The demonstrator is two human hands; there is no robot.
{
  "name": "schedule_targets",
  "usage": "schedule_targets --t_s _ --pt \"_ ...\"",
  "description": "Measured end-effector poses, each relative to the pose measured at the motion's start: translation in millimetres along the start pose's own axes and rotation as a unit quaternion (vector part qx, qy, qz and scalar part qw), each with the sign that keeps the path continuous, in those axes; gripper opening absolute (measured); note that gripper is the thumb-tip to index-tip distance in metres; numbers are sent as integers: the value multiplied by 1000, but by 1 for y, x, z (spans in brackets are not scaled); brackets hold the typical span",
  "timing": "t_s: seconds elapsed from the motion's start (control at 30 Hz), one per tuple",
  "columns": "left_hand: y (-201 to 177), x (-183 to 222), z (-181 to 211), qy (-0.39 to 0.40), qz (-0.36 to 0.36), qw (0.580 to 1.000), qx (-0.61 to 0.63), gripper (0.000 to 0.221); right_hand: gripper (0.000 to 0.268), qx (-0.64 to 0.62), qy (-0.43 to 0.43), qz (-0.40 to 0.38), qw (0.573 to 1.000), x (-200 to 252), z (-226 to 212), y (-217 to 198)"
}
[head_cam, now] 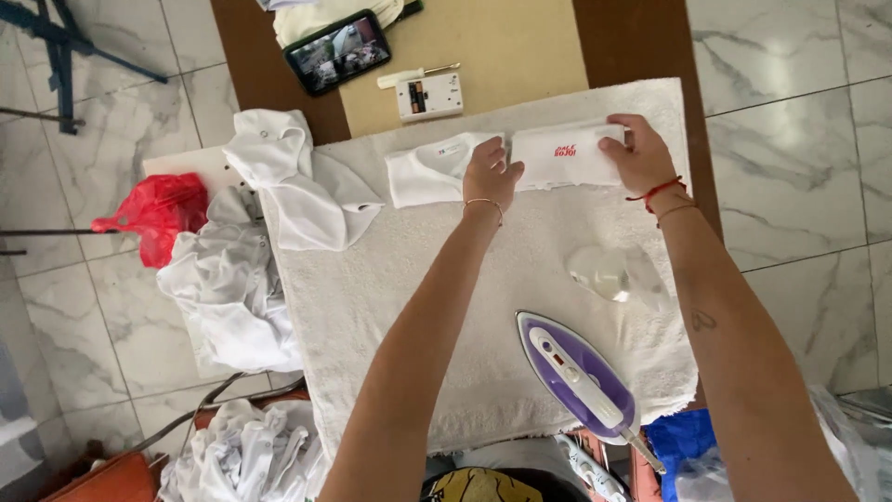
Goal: The person irons white baby onesies using a steam iron and then folds them neatly on a table.
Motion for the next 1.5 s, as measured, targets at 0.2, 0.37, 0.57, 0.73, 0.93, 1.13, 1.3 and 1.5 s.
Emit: schedule_targets --t_s 0.2,0.37,0.57,0.73,0.93,1.13,1.3,1.5 --pt "-121 39 -26 381 222 876 -198 27 37 -93 -78 126 985 42 -24 -22" --pt "-216 27 -58 183 347 824 -408 40 20 -93 -113 250 957 145 -56 -50" --pt "-259 65 -37 336 295 886 -126 8 7 -108 -130 336 927 243 -112 -13" --pt "-269 156 11 412 247 876 25 4 11 -176 -152 135 963 254 -211 32" --pt "-267 272 88 425 2 901 -86 11 30 -178 -387 78 901 243 -288 65" --pt "-296 325 91 399 -100 910 57 10 20 26 -402 -46 914 224 -261 98" --pt "-331 323 67 301 42 945 119 15 25 -122 -254 -128 951 224 -209 64" --pt "-338 315 88 469 91 878 -10 14 32 -248 -270 16 930 220 -231 15"
Point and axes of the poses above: each hand's wrist, its own x-axis away from the middle knuckle, its own y-axis out of the palm, z = x × y, the point moved 1 cm from there along -x, towards the middle knuckle, and after that the axes turned 9 degrees about x, right-handed, at the moved point
